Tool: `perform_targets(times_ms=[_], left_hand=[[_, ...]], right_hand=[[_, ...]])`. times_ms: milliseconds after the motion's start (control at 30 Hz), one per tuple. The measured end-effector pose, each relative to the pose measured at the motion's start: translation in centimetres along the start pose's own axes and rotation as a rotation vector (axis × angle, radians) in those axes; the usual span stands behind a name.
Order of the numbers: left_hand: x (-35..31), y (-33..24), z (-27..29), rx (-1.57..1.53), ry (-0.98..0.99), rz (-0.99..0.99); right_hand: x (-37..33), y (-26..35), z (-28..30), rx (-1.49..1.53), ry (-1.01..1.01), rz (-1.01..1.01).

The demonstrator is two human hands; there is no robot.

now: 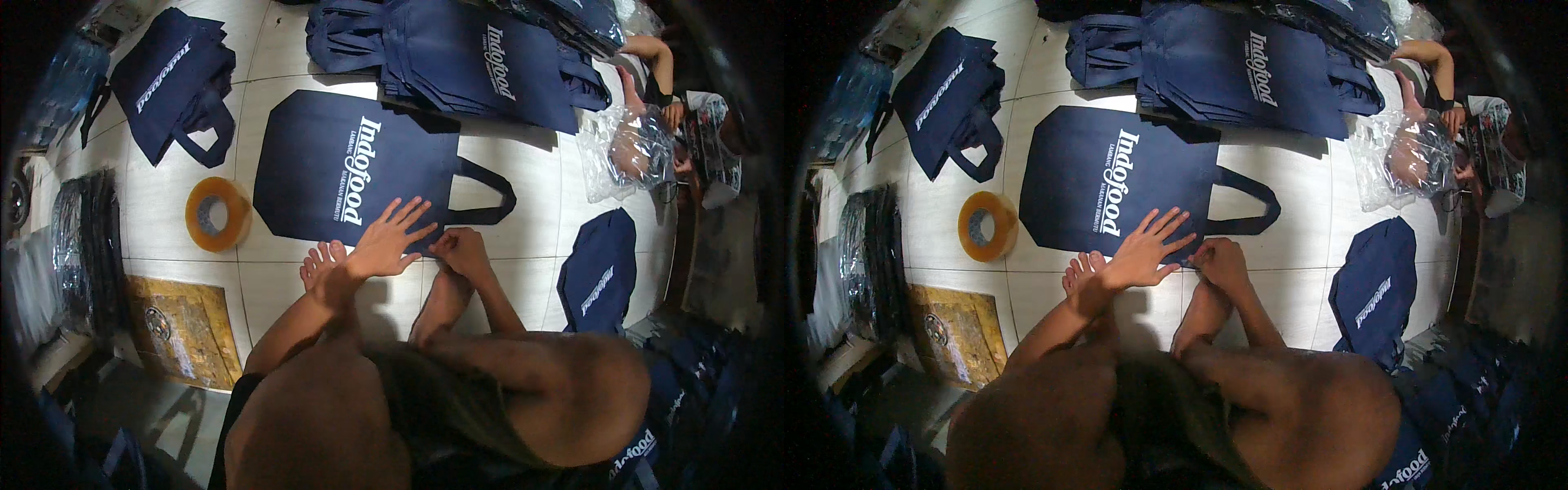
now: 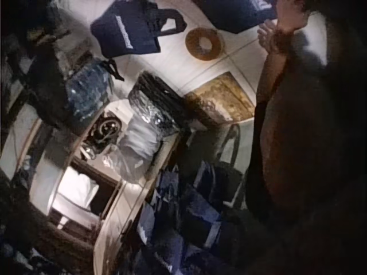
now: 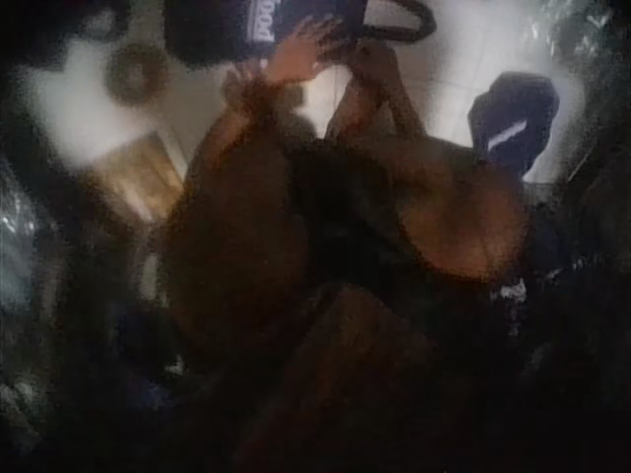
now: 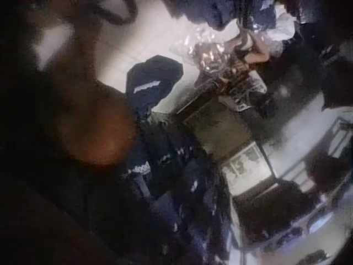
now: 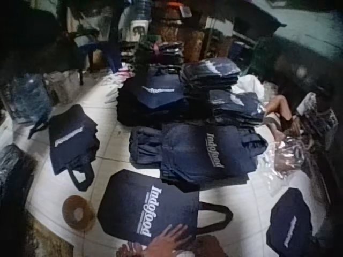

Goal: The person sits on the floor and packs blue tote bags into plastic wrapping, using tape by hand to seal the bundles.

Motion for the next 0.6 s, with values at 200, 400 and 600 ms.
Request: perform_targets(times_ms=[200, 400, 600], left_hand=[[-0.8, 0.2, 0.2, -0.017, -0.025, 0.006], [-0.4, -0.1, 0.2, -0.007, -0.027, 0.006], [-1.2, 0.1, 0.3, -0.023, -0.011, 0.027]], right_hand=[[0.4, -2.0, -0.9, 0.54, 0.116, -0.06], [-1.0, -1.3, -0.8, 0.134, 0.003, -0.064], [-0.3, -0.9, -1.4, 0.33, 0.043, -0.038]])
Point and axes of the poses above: each hand's wrist, its own x-axis towards the middle knuckle, its own z-axis out of the back of the hand, y = z × x, the point moved 9 cm from there along x, towards the middle knuckle, and after that the axes turned 5 degrees about z, right-handed, at the moved point
